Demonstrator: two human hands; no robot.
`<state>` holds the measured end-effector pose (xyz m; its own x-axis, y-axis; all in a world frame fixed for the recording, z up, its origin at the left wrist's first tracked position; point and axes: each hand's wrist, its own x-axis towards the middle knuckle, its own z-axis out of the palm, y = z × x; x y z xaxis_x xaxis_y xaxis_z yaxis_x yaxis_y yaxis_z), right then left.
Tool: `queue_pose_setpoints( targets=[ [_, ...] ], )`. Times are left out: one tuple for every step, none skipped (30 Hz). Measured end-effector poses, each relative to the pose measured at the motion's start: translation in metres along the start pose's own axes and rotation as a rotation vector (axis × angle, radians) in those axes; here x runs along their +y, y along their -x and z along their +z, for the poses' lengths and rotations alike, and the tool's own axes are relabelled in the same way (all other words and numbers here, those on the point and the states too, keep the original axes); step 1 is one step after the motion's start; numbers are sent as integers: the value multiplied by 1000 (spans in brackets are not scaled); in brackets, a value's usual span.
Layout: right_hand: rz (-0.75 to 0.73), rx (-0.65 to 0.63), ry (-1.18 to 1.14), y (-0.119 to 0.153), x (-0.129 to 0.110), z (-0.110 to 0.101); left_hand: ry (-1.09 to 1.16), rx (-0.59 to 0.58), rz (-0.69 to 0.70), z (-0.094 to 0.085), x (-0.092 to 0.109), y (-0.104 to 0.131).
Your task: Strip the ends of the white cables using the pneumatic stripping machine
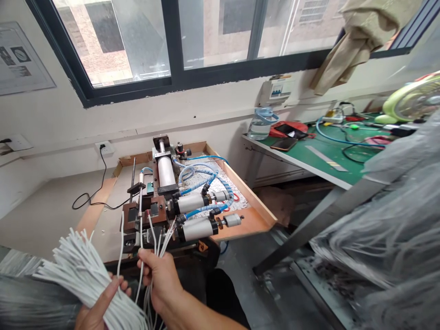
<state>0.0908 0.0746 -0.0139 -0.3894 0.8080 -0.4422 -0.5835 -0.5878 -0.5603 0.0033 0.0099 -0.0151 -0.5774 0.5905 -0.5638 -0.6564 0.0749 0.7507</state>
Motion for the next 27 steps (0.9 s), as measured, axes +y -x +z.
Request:
queue_pose_setpoints(
  targets=[
    [25, 9, -20, -1, 0, 0, -2, -2, -2, 1, 0, 1],
    [48, 14, -37, -2, -1, 1, -5, -4, -4, 3, 1, 1],
    [62, 21, -49, -4, -1, 1, -12, -4, -4, 4, 1, 2],
    [69, 30, -59, -4, -1, 1, -20, -2, 1, 5, 1, 3],
    [74, 39, -66, -5, -1, 1, -29, 0, 14, 6, 1, 3],
    [83, 39, -70, -6, -1, 2, -37, 4, 30, 6, 1, 4],
    [101, 26, -71, -6, -1, 2, -42, 5, 43, 7, 0, 4],
    [126, -8, -69, -6, -1, 2, -43, 2, 52, 6, 0, 4],
    [159, -62, -61, -5, -1, 2, -44, -5, 54, 6, -2, 4],
    [190, -126, -43, -5, -1, 2, -44, -18, 52, 5, -3, 4],
    [206, -189, -17, -3, -1, 3, -43, -37, 47, 5, -4, 4],
    [194, -237, 13, -1, -1, 3, -43, -58, 44, 4, -6, 3],
    [156, -264, 46, 1, -1, 3, -48, -79, 46, 3, -7, 3],
    [96, -263, 79, 4, 0, 3, -59, -98, 51, 2, -7, 2],
    [26, -241, 106, 6, 0, 2, -75, -113, 58, 1, -7, 2],
    [-39, -211, 125, 9, 0, 1, -95, -121, 64, 0, -7, 2],
    [-87, -183, 139, 11, 0, -1, -119, -119, 66, 0, -7, 2],
    [-113, -157, 151, 13, 1, -3, -141, -111, 63, -1, -6, 2],
    [-124, -139, 159, 14, 1, -5, -155, -99, 61, -2, -5, 2],
    [-127, -125, 160, 14, 1, -7, -159, -87, 57, -3, -5, 1],
    [-125, -113, 156, 14, 2, -9, -155, -76, 54, -3, -4, 1],
    [-125, -101, 148, 14, 2, -10, -144, -68, 52, -4, -4, 0],
    [-122, -91, 138, 13, 2, -10, -132, -65, 46, -4, -4, 0],
    [-116, -81, 126, 12, 2, -10, -119, -59, 36, -5, -4, 0],
    [-105, -71, 118, 11, 2, -10, -109, -48, 25, -5, -4, 0],
    [-93, -63, 113, 10, 1, -9, -102, -30, 17, -5, -4, 0],
    [-81, -57, 113, 10, 0, -7, -98, -7, 16, -4, -4, 0]
  ],
)
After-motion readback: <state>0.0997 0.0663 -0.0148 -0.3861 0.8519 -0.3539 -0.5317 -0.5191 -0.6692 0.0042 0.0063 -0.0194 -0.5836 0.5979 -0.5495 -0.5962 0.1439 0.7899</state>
